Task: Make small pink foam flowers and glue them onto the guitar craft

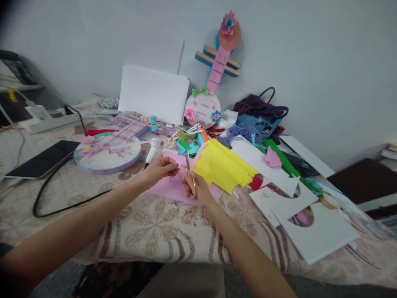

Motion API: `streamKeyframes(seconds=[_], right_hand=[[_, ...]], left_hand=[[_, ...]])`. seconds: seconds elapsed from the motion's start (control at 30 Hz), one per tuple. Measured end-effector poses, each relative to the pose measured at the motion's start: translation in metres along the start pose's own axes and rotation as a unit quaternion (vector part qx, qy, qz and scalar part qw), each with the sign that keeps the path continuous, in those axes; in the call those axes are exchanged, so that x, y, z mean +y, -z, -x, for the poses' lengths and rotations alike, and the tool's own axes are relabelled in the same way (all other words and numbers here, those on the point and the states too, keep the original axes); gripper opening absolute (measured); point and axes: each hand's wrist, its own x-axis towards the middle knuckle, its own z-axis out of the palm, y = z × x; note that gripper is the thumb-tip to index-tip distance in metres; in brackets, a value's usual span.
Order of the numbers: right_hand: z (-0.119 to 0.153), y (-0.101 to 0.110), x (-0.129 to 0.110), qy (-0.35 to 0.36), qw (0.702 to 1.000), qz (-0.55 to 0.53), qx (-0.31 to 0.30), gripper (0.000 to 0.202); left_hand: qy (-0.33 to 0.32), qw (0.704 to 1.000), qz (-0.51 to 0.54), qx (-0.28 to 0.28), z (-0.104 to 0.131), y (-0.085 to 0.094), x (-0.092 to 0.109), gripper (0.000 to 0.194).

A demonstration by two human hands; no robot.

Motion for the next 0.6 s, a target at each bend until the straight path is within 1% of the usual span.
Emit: streamKeyframes(seconds=[0.1, 0.23, 0.6], right_hand=[[0.001, -0.002, 0.003, -0.011, 0.999, 0.048, -0.003, 0.043], [0.001, -0.004, 0.007, -0.032, 0.997, 0.067, -0.005, 0.041], [0.000, -0.004, 0.014, -0.002, 0.997, 0.083, -0.001, 0.036]], left_hand=[[-0.016, 1.000, 0.008, 0.010, -0.003, 0.002, -0.001, 0.025], [-0.029, 0.999, 0.026, 0.018, -0.003, 0.002, 0.000, 0.025], [-0.033, 0.997, 0.061, 0.034, 0.000, -0.003, 0.003, 0.024]])
